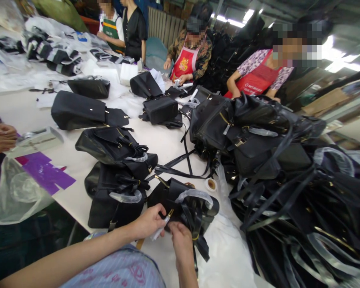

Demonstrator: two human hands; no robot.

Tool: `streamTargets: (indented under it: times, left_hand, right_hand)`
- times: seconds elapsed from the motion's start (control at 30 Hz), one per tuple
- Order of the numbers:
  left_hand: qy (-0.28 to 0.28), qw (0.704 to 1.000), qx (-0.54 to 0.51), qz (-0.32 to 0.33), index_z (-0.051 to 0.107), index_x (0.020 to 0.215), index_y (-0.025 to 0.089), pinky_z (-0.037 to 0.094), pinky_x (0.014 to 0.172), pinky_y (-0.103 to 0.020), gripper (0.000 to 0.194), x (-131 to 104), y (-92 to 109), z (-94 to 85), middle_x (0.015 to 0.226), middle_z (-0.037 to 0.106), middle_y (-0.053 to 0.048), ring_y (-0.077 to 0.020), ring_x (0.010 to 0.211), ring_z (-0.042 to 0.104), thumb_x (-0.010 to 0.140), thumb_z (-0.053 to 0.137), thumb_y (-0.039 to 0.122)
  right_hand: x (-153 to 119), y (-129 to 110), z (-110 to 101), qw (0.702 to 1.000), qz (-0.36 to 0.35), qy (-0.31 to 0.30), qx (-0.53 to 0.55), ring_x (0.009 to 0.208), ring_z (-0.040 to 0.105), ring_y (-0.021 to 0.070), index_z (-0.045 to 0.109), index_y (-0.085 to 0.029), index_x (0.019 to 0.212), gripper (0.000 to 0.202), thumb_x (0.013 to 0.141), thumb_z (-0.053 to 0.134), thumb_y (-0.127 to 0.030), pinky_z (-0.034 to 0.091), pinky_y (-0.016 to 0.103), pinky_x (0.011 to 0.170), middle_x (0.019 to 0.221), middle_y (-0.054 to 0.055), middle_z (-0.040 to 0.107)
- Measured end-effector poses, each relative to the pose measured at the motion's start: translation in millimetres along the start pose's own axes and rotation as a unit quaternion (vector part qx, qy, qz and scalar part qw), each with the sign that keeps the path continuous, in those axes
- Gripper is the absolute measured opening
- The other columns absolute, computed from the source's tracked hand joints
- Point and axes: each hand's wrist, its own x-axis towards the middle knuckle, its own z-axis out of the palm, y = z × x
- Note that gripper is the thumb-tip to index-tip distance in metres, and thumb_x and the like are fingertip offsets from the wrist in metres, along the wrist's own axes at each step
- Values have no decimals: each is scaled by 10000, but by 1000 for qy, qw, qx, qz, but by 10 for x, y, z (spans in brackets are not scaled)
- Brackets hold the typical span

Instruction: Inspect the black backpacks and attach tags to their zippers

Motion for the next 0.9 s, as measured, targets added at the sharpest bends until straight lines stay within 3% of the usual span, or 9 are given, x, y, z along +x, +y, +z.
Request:
streamTargets:
  times: [0.13, 0.27, 0.37, 0.47, 0.6, 0.7, 0.9]
  left_hand:
    - [6, 1000, 14, 10, 447, 953, 190, 384, 461, -210, 227, -27, 6, 25, 542, 610, 44, -123, 446, 521, 741, 510, 140]
    - [24, 999, 35, 23, 486, 950, 177, 371, 458, -206, 241, -86, 76, 16, 532, 582, 53, -121, 449, 525, 716, 519, 130]
    - [-30, 999, 8, -8, 512, 1021, 162, 382, 467, -212, 359, -132, 124, -90, 525, 582, 51, -139, 472, 552, 669, 579, 164]
    - [-87, 992, -22, -92, 513, 1073, 153, 392, 464, -217, 450, -152, 128, -238, 521, 611, 25, -151, 461, 562, 625, 545, 141]
    - [-53, 986, -48, -154, 581, 786, 149, 369, 438, -210, 208, -121, 89, -294, 562, 604, -3, -128, 461, 535, 586, 530, 175]
    - [-28, 986, -74, -148, 578, 684, 156, 359, 432, -217, 123, -75, 63, -205, 600, 576, 3, -124, 487, 520, 606, 536, 241]
    - [68, 987, -88, -119, 514, 592, 171, 298, 447, -209, 25, -8, 37, -45, 545, 505, 26, -112, 519, 453, 570, 507, 166]
  right_hand:
    - [-19, -19, 7, 997, 41, -33, 62, 413, 229, 62, 599, -183, 628, 357, 618, 694, -527, 135, 234, 428, 505, -70, 385]
    - [-4, -18, 99, 980, 93, -60, 166, 407, 219, 37, 538, -186, 612, 451, 483, 844, -491, 142, 215, 440, 480, -96, 373]
    - [-17, -5, 143, 974, 90, -60, 197, 425, 225, 35, 517, -194, 650, 526, 446, 849, -549, 195, 203, 463, 491, -115, 338]
    - [-40, 17, 135, 970, 94, -68, 214, 432, 209, 40, 480, -205, 635, 552, 454, 842, -581, 210, 205, 472, 482, -135, 245]
    - [-50, 45, 109, 970, 92, -80, 211, 435, 200, 42, 497, -198, 623, 529, 477, 846, -567, 187, 211, 472, 480, -129, 247]
    - [-46, 58, 105, 973, 81, -77, 202, 439, 193, 38, 554, -183, 652, 504, 492, 844, -563, 165, 212, 474, 494, -114, 305]
    - [-40, 110, 141, 986, 30, -66, 151, 442, 197, 63, 580, -193, 656, 460, 571, 781, -598, 147, 237, 474, 487, -103, 305]
